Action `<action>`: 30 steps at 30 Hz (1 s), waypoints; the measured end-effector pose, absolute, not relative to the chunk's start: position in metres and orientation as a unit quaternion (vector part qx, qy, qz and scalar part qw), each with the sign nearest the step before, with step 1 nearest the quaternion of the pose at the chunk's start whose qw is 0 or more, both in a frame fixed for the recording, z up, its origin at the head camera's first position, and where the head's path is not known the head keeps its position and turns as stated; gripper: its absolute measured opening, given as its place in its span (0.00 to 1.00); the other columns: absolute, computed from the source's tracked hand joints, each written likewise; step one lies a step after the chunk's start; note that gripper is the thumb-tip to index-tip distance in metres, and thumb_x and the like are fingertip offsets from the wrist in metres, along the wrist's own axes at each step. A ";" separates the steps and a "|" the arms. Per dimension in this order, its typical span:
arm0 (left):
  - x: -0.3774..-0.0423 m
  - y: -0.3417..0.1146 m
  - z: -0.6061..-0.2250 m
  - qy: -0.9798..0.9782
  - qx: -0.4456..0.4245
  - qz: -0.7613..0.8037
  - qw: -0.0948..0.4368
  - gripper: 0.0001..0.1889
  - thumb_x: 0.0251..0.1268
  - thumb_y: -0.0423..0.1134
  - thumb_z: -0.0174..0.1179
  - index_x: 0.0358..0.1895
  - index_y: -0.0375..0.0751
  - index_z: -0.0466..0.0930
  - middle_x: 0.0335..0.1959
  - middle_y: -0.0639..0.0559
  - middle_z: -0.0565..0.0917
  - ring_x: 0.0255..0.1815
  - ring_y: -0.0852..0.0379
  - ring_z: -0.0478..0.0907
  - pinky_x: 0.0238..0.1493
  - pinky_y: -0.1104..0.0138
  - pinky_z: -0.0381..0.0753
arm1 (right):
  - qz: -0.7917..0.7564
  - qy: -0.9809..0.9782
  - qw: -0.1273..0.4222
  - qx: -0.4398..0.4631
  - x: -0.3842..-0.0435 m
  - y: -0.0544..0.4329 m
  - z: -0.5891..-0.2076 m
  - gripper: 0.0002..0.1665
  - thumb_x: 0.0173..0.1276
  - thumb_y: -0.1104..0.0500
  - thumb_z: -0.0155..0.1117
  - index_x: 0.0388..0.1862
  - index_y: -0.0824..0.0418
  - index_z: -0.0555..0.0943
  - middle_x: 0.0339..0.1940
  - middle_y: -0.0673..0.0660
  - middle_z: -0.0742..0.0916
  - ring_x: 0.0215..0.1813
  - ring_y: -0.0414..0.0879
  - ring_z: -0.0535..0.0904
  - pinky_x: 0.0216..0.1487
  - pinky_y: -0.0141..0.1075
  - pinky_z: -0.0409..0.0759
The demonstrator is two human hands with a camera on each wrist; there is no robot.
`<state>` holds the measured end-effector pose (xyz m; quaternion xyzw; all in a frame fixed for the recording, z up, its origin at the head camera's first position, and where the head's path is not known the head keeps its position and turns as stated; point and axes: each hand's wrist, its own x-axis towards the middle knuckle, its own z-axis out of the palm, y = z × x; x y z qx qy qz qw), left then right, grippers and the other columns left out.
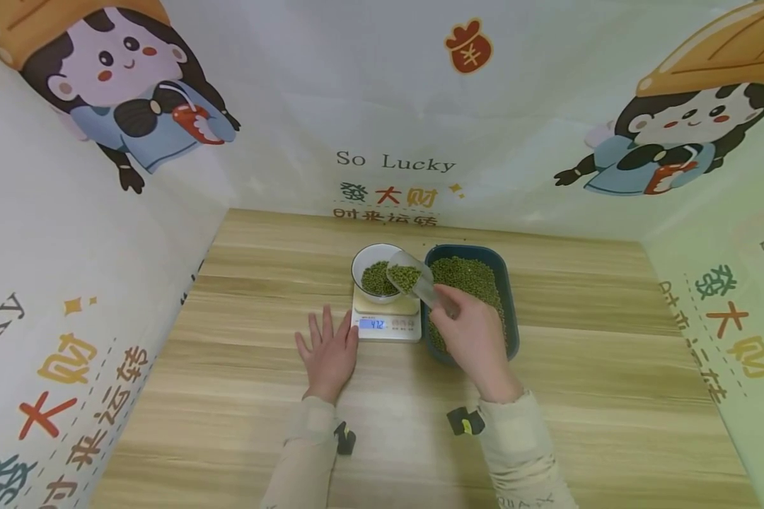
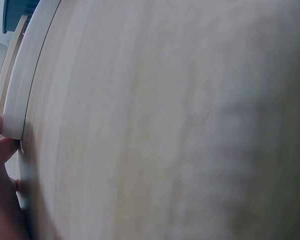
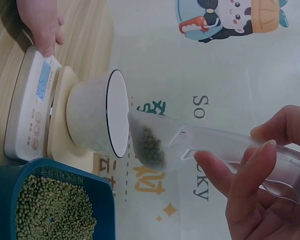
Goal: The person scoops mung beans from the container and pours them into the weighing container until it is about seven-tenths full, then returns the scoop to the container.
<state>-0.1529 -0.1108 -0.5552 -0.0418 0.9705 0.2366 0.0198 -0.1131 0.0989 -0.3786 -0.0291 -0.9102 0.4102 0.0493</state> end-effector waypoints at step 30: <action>-0.152 -0.111 -0.554 0.972 -0.041 0.231 0.023 0.25 0.68 0.59 0.27 0.67 0.63 0.56 0.72 0.51 0.38 0.69 0.45 0.26 0.60 0.44 0.21 | 0.389 -0.920 0.051 -0.013 -0.113 0.098 -0.379 0.21 0.59 0.55 0.52 0.53 0.53 0.77 0.39 0.52 0.84 0.09 0.40 0.54 0.08 0.32 0.57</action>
